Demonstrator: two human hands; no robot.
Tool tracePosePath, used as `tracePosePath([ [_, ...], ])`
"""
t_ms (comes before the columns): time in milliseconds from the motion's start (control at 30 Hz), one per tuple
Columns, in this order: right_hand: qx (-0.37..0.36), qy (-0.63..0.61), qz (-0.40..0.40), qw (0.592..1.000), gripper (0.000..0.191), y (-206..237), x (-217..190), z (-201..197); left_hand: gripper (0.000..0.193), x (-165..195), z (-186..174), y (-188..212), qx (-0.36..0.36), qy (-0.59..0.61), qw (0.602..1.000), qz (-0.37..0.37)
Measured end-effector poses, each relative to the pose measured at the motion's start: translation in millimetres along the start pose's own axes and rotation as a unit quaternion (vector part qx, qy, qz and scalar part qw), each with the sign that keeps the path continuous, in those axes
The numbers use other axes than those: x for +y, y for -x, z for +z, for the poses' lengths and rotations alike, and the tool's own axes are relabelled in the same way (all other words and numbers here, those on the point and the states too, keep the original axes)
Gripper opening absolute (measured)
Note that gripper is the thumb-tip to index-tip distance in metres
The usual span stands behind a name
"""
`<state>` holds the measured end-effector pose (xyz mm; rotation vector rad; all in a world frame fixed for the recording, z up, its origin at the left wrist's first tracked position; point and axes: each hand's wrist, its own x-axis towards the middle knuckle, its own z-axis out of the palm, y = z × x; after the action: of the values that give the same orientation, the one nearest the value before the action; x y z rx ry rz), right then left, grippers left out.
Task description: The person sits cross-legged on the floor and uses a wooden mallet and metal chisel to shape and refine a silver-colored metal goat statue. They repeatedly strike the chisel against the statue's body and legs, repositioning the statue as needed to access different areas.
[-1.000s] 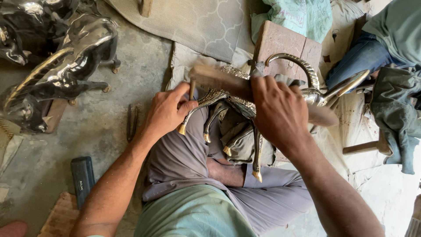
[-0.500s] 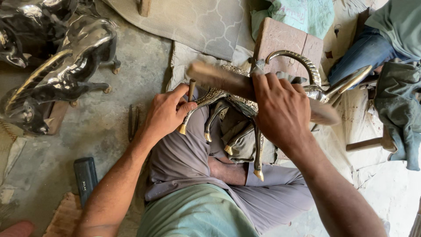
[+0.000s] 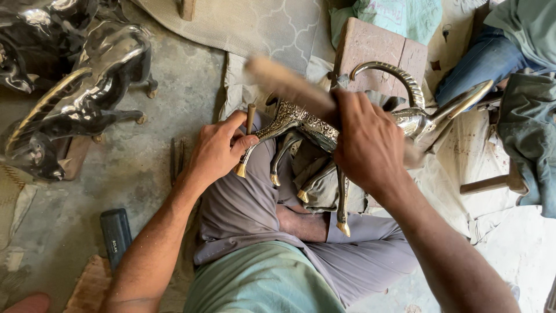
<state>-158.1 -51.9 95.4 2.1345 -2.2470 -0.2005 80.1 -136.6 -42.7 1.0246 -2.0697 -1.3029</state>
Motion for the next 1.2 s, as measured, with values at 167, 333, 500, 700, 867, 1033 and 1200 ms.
tracePosePath([
  [167, -0.082, 0.081, -0.004, 0.993, 0.027, -1, -2, 3, 0.032, 0, 1, 0, -0.002, -0.018, 1.000, 0.005],
  [333, -0.117, -0.018, 0.034, 0.992, 0.028, 3, 0, 2, 0.032, 4, 1, 0, -0.009, -0.039, 0.999, -0.012],
  [500, -0.005, -0.053, 0.026, 0.998, 0.043, 15, 1, -2, 0.036, 7, 2, 5, -0.008, -0.044, 0.999, -0.022],
  [700, 0.055, -0.027, -0.011, 0.998, 0.053, 26, -1, -19, 0.035, 0, 2, 15, -0.001, 0.069, 0.996, -0.049],
  [867, 0.123, -0.109, 0.017, 0.986, 0.059, 30, -10, -33, 0.038, -6, 2, 25, 0.025, 0.047, 0.999, -0.005],
  [1033, 0.044, -0.017, -0.004, 0.999, 0.043, 23, -25, -21, 0.038, -5, 3, 26, 0.021, 0.028, 0.999, 0.001],
  [1200, 0.067, -0.053, -0.015, 0.996, 0.050, 26, -22, -18, 0.031, -1, 4, 24, 0.007, -0.021, 1.000, 0.018],
])
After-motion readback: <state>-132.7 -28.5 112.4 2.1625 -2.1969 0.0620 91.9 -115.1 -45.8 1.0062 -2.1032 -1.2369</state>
